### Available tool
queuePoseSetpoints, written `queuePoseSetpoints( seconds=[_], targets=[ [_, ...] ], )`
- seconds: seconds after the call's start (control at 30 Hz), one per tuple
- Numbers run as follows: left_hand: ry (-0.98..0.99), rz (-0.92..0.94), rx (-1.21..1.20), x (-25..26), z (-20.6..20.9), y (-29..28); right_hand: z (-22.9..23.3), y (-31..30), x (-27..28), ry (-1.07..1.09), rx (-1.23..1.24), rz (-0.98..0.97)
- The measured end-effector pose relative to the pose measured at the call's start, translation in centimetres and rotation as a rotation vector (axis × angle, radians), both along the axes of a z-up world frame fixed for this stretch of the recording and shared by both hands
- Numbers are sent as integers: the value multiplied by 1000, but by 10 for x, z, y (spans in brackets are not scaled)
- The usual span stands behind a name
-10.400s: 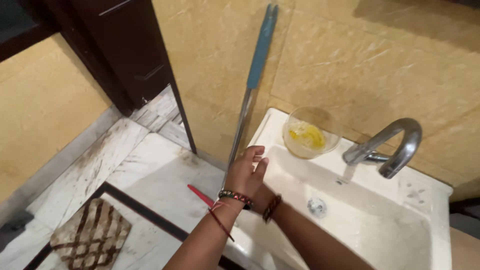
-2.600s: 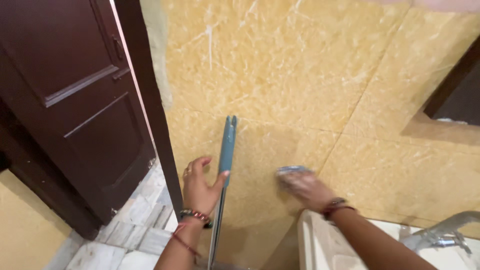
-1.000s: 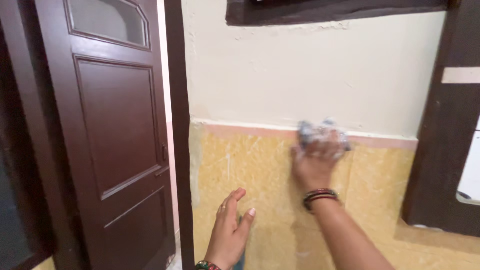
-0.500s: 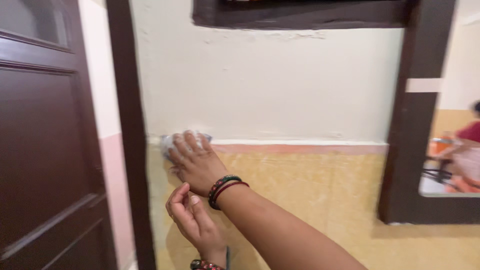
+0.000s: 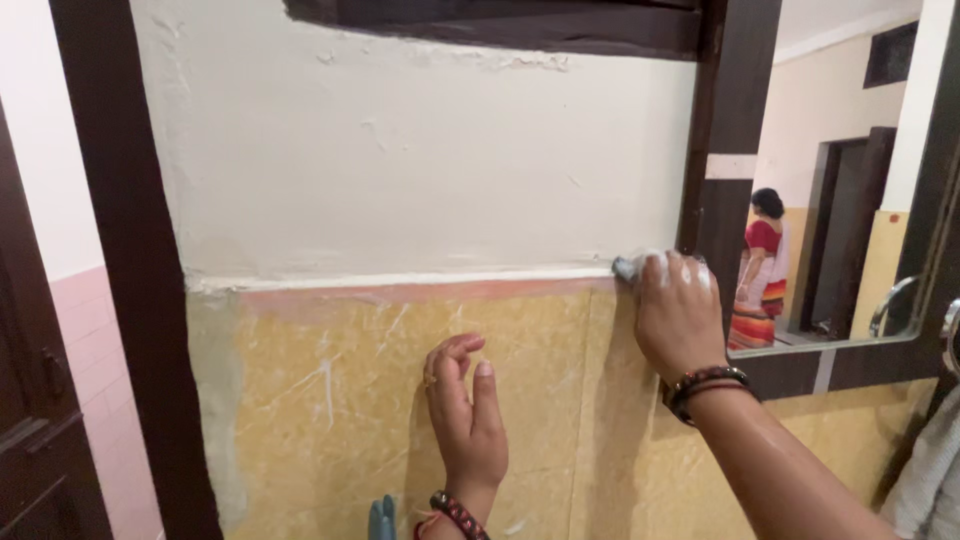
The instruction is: The person cleans a bathroom sink and the surrounding wall tiles. They use a sponge and a cleaning solution from a bowl to scrub the sink basin, faucet, and wall tiles. The person also moves a bottle of liquid soap into a wall cabinet and places a brush on a shelf.
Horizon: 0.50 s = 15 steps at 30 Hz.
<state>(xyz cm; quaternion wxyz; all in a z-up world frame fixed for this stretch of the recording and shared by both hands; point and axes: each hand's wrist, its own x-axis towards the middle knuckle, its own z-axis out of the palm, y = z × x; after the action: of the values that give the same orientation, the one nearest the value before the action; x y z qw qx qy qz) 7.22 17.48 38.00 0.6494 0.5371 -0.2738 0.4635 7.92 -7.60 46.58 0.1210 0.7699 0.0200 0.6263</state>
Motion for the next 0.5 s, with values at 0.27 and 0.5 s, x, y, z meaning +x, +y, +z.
queuePoseSetpoints(
  seconds=[0.27,0.5],
  targets=[
    [-16,156,-46,3,-8,74,0,128,15,11,166,301],
    [34,357,-143,-1,-33,144,-12,345,57,125,-96,614]
  ],
)
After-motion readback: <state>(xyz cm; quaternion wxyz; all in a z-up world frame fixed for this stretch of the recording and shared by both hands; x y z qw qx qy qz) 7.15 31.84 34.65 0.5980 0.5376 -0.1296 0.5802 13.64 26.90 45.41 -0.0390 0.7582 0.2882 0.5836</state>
